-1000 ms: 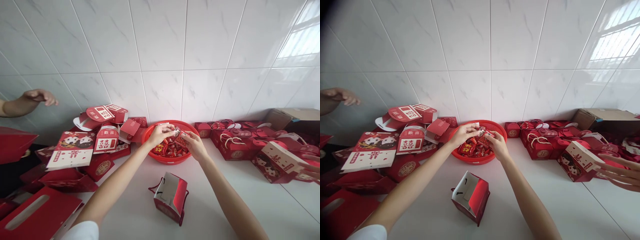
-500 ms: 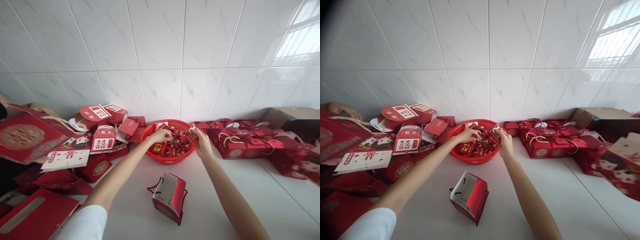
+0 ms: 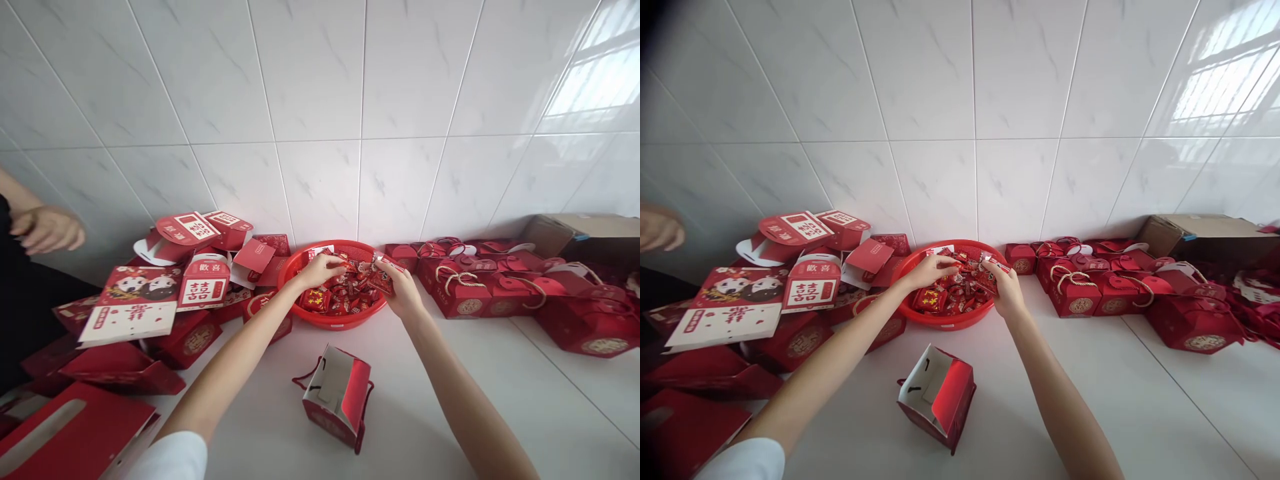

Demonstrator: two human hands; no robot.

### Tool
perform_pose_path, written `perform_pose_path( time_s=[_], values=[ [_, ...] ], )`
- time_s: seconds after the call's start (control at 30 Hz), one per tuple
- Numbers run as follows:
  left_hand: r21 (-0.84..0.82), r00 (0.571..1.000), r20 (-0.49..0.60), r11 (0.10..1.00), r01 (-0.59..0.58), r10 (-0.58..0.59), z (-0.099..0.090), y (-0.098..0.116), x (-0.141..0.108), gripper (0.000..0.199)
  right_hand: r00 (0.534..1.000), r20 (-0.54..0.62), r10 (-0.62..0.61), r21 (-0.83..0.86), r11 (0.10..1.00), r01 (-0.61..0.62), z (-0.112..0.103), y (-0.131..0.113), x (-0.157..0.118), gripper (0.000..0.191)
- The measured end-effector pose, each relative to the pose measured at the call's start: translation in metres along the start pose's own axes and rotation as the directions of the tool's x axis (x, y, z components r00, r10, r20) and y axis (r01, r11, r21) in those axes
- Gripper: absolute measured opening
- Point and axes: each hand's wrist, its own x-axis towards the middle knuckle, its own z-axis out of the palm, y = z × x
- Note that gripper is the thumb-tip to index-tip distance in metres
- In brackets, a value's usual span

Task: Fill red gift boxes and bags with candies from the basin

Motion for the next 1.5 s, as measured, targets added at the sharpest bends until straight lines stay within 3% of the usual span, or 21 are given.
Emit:
perform_pose_path(
  time_s=[0.1,0.23,0.37,0.43,0.5,0.57,0.63,0.7,0.87,1.0,1.07,1.17,1.23,1.3,1.4,1.5],
  values=[
    [-0.044,0.983,-0.133,0.99,-0.134,0.127,0.004,0.022,-0.009,0.029,0.994,0.056,0.095,0.018,0.995,-0.096,0.001,0.002,0.0,0.023],
    [-0.018,0.975,-0.139,0.984,-0.176,0.171,0.01,0.04,-0.015,0.027,0.988,0.114,0.104,0.055,0.992,-0.11,0.003,0.005,0.0,0.028],
    [-0.218,0.959,-0.164,0.94,-0.263,0.23,0.015,0.031,-0.01,0.043,0.997,0.049,0.062,0.045,0.997,-0.064,0.001,0.007,0.002,0.035],
    [-0.278,0.968,-0.153,0.931,-0.237,0.201,0.015,0.02,-0.006,0.049,0.999,0.005,0.04,0.058,0.998,-0.04,0.0,0.006,0.003,0.035],
    [-0.131,0.99,-0.05,0.982,-0.139,0.133,0.014,0.007,-0.002,0.045,1.0,-0.023,0.018,0.07,0.997,-0.016,-0.001,0.004,0.003,0.032],
    [0.116,0.992,0.12,0.992,-0.052,0.038,0.014,-0.004,0.002,0.038,1.0,-0.025,-0.001,0.07,0.998,0.002,0.0,0.003,0.002,0.029],
    [0.278,0.958,0.282,0.96,-0.033,-0.049,0.016,-0.012,0.004,0.03,1.0,-0.01,-0.003,0.062,0.998,0.003,0.001,0.003,0.002,0.027],
    [0.331,0.923,0.374,0.943,-0.039,-0.094,0.021,-0.016,0.006,0.029,1.0,-0.003,0.014,0.057,0.998,-0.014,0.002,0.003,0.001,0.026],
    [0.436,0.881,0.444,0.899,-0.05,-0.166,0.034,-0.015,0.013,0.038,0.999,-0.008,0.05,0.04,0.998,-0.05,0.003,0.004,0.0,0.028],
    [0.441,0.879,0.435,0.897,-0.017,-0.197,0.035,-0.013,0.016,0.02,0.997,0.045,0.067,0.029,0.997,-0.068,0.001,0.003,0.0,0.029],
    [0.405,0.881,0.432,0.914,0.002,-0.194,0.031,-0.012,0.015,0.009,0.996,0.07,0.061,0.022,0.998,-0.063,-0.001,0.002,0.0,0.026],
    [0.298,0.909,0.391,0.954,0.024,-0.145,0.019,-0.011,0.01,0.007,0.993,0.089,0.075,0.013,0.997,-0.076,-0.003,0.0,0.0,0.022],
    [0.215,0.94,0.327,0.976,0.028,-0.099,0.01,-0.009,0.004,0.015,0.992,0.091,0.083,0.021,0.996,-0.086,-0.003,-0.001,0.001,0.022],
    [0.025,0.976,0.211,0.999,0.042,-0.047,0.002,-0.005,-0.003,0.026,0.993,0.085,0.081,0.034,0.996,-0.084,-0.002,-0.002,0.0,0.024],
    [-0.361,1.0,0.024,0.932,0.02,-0.012,-0.004,0.005,-0.015,0.043,0.992,0.096,0.083,0.019,0.996,-0.085,0.001,-0.001,-0.002,0.027],
    [-0.484,0.996,-0.083,0.874,-0.025,-0.017,-0.005,0.019,-0.028,0.045,0.988,0.14,0.063,-0.019,0.998,-0.061,0.005,-0.001,-0.008,0.031]
  ],
)
